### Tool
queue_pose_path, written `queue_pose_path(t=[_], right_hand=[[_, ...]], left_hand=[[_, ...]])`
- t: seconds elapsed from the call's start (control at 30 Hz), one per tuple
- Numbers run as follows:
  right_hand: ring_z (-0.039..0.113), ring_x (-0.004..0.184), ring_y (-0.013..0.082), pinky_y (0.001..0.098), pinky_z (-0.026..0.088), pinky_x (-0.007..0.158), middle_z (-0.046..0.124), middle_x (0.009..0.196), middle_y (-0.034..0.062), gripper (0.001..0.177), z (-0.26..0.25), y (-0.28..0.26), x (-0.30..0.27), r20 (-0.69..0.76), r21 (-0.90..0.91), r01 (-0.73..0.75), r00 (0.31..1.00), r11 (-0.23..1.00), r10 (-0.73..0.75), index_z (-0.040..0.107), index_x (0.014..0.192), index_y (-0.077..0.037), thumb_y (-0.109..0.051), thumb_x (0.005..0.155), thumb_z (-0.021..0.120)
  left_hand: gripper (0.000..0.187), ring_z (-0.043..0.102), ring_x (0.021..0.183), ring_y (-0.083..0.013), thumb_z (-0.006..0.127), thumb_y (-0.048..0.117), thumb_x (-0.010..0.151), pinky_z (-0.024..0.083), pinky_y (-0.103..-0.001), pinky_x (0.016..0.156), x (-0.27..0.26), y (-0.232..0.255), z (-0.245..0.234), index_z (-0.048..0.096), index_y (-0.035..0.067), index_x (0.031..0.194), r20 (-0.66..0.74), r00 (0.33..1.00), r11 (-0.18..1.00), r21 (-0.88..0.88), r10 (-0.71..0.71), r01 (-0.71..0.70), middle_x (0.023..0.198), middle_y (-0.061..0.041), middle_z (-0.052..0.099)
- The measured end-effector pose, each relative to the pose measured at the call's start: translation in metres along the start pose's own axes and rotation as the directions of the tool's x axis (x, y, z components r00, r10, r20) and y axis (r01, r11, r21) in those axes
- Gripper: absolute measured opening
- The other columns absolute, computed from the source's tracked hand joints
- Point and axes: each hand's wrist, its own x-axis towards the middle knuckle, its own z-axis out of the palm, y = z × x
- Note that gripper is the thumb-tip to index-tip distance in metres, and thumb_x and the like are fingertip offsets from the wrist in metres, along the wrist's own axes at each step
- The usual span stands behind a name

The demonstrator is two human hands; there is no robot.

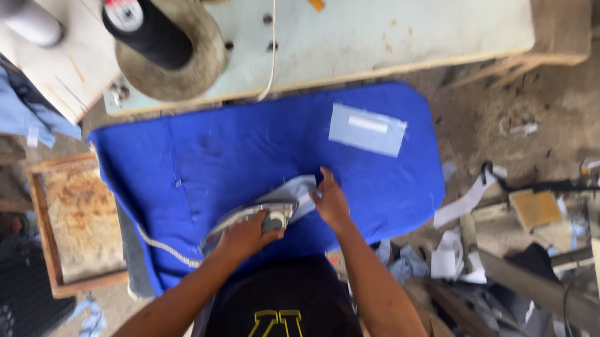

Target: The person irons a small rectangular piece of light-colored fabric placed on a blue cloth-covered table. They repeatedly press and move the iron over the fabric to smooth it, then lift the iron and pick up the finished piece.

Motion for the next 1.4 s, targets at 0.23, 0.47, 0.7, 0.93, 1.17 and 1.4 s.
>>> queue_pose_path(t=[0.23,0.47,0.7,0.93,1.17,1.4], right_hand=[[0.071,0.114,0.0370,0.0490,0.060,0.096,0.067,0.113,0.0125,0.078,0.013,0.019,0.008,-0.016,-0.039,0.023,1.000,0.999,-0.023,0.032,0.162,-0.015,-0.022,0.096,0.074],[0.071,0.113,0.0359,0.0486,0.060,0.095,0.066,0.110,0.0122,0.076,0.018,0.026,0.014,-0.008,-0.033,0.000,1.000,0.999,0.000,0.033,0.160,-0.015,-0.022,0.096,0.073],[0.072,0.099,0.0300,0.0450,0.056,0.090,0.069,0.104,0.0054,0.082,0.029,0.043,0.020,-0.058,0.004,0.035,0.998,0.999,-0.035,0.036,0.161,-0.016,-0.023,0.091,0.080],[0.070,0.102,0.0269,0.0421,0.055,0.091,0.066,0.107,0.0049,0.072,0.032,0.043,0.024,-0.069,0.004,-0.025,0.997,1.000,0.025,0.044,0.152,-0.017,-0.023,0.090,0.080],[0.069,0.104,0.0271,0.0431,0.055,0.092,0.067,0.108,0.0062,0.066,0.029,0.041,0.024,-0.062,0.010,-0.019,0.998,1.000,0.020,0.047,0.147,-0.016,-0.024,0.091,0.081],[0.069,0.115,0.0254,0.0438,0.054,0.095,0.069,0.120,0.0088,0.052,0.026,0.034,0.022,-0.023,0.002,-0.096,0.995,0.995,0.096,0.051,0.136,-0.019,-0.024,0.093,0.079]], left_hand=[[0.080,0.067,0.126,-0.0474,0.045,0.079,0.096,0.053,-0.059,0.105,-0.001,-0.004,-0.002,0.037,0.033,0.160,-0.035,0.999,0.999,0.031,0.029,-0.028,0.129,-0.024,0.071],[0.080,0.068,0.126,-0.0443,0.047,0.082,0.094,0.054,-0.057,0.105,-0.004,-0.009,-0.003,0.037,0.035,0.159,-0.016,1.000,1.000,0.015,0.014,-0.014,0.130,-0.021,0.072],[0.091,0.062,0.126,-0.0472,0.051,0.083,0.091,0.049,-0.059,0.104,-0.009,-0.037,0.023,0.032,0.031,0.164,-0.142,0.989,0.999,0.007,0.039,-0.038,0.136,-0.021,0.067],[0.094,0.067,0.118,-0.0456,0.043,0.081,0.096,0.053,-0.059,0.098,-0.007,-0.006,0.003,0.021,0.026,0.169,-0.152,0.984,0.995,0.039,0.095,-0.090,0.131,-0.022,0.068],[0.090,0.058,0.133,-0.0420,0.051,0.078,0.097,0.045,-0.055,0.112,-0.038,-0.035,0.000,0.017,0.036,0.169,-0.027,1.000,1.000,-0.019,0.008,-0.008,0.145,-0.019,0.060],[0.091,0.055,0.137,-0.0420,0.054,0.076,0.096,0.045,-0.055,0.111,-0.045,-0.040,-0.009,0.018,0.036,0.170,-0.003,0.999,0.999,-0.020,0.033,-0.033,0.148,-0.019,0.058]])
